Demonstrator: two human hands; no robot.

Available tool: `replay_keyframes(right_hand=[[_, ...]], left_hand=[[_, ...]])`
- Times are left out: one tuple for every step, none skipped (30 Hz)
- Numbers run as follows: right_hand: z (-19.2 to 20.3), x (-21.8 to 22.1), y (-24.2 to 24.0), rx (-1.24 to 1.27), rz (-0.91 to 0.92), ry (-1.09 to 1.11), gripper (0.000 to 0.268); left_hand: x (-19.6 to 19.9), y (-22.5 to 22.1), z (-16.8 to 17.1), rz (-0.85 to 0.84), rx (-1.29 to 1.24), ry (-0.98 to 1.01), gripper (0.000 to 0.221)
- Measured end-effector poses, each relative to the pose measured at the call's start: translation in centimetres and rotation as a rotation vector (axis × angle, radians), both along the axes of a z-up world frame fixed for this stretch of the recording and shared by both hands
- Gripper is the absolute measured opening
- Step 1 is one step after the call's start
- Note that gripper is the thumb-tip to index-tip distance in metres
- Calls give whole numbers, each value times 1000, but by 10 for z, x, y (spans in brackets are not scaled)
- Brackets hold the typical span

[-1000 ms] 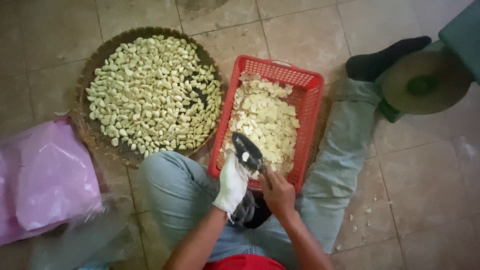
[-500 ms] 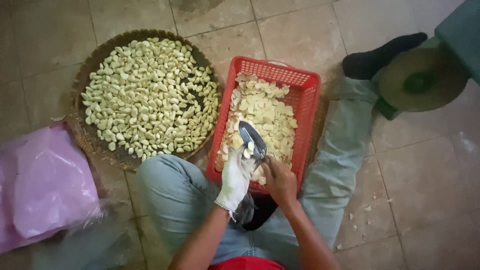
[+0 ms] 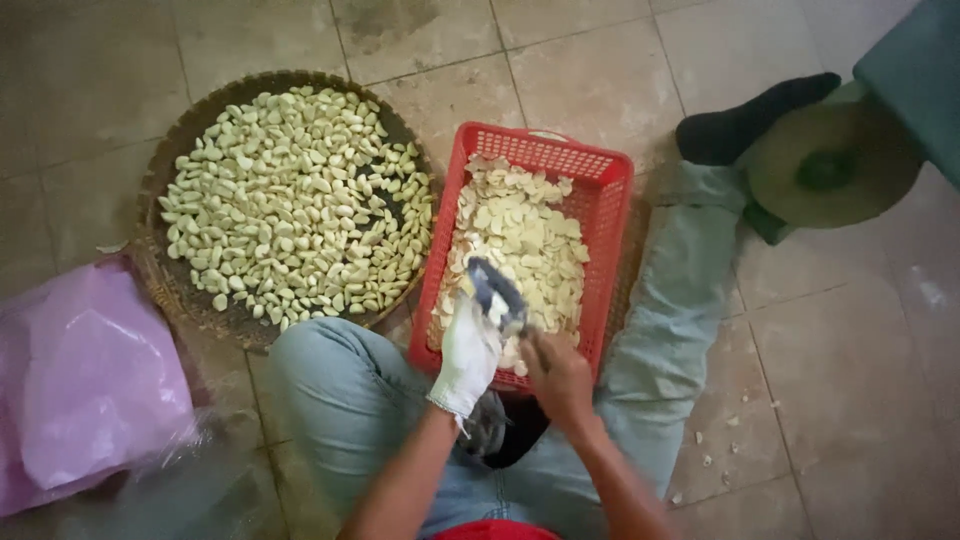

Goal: Slicing peeled garlic cloves into thin pieces using a handheld slicer into a plastic basket.

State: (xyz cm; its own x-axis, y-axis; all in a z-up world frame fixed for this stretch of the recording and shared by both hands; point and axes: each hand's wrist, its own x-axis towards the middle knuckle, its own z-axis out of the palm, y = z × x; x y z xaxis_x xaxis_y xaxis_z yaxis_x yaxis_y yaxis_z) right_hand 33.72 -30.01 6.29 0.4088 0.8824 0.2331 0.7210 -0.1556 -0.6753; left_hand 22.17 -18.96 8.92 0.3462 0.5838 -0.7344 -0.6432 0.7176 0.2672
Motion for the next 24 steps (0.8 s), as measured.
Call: replay_keyframes(right_hand=[[4, -7, -8, -9, 25, 29, 35], [8, -15, -17, -22, 45, 60, 37], [6, -11, -17, -24, 48, 59, 37], [3, -8, -18, -8, 38, -30, 37], [1, -4, -19, 8, 28, -119, 37], [7, -1, -11, 7, 23, -118, 37], [14, 3, -3, 4, 3, -112, 34], [21, 9, 9, 6, -12, -108, 33], [17, 9, 11, 10, -14, -110, 33], [14, 9, 14, 17, -12, -105, 33], [10, 9, 16, 25, -9, -100, 34], [13, 8, 18, 26, 0, -103, 34], [16, 9, 19, 9, -4, -66, 33], [19, 7, 18, -11, -17, -27, 32], [17, 10, 20, -12, -18, -27, 32], [15, 13, 21, -9, -37, -22, 32], [13, 16, 22, -6, -56, -17, 32], [18, 15, 20, -4, -59, -17, 32], [24, 13, 19, -19, -47, 16, 32], [30, 13, 19, -34, -24, 46, 32], [28, 9, 13, -32, -18, 43, 32], [26, 5, 5, -56, -24, 95, 32], [23, 1, -2, -82, -31, 147, 32], [34, -1, -4, -83, -29, 148, 32]], left_hand=[[0, 6, 22, 16, 10, 38, 45], [0, 12, 43, 27, 15, 77, 45], [1, 14, 49, 30, 13, 76, 45], [1, 16, 56, 24, -8, 70, 44], [2, 17, 63, 17, -29, 65, 43], [-3, 13, 4, 12, -30, 66, 43], [-9, 2, -52, 14, -30, 69, 41], [-14, -10, -104, 22, -25, 69, 42], [-13, -7, -95, 21, -22, 67, 42], [-12, -6, -86, 16, -26, 9, 41], [-12, -5, -77, 11, -29, -50, 40], [-11, -6, -78, 20, -28, -53, 40], [-9, -7, -79, 8, -14, -27, 41], [-9, -10, -81, -14, -4, 1, 43], [-6, -13, -70, -15, -5, 2, 43], [-3, -16, -58, -22, 14, -15, 45], [0, -18, -47, -28, 32, -33, 48], [-1, -18, -69, -32, 34, -33, 48], [-3, -18, -92, -18, 43, -55, 53], [-3, -18, -115, 5, 53, -81, 58], [4, 0, -62, 12, 56, -83, 58], [8, 11, -6, 47, -5, -82, 45], [10, 17, 51, 82, -65, -80, 32], [6, 16, 29, 85, -66, -79, 32]])
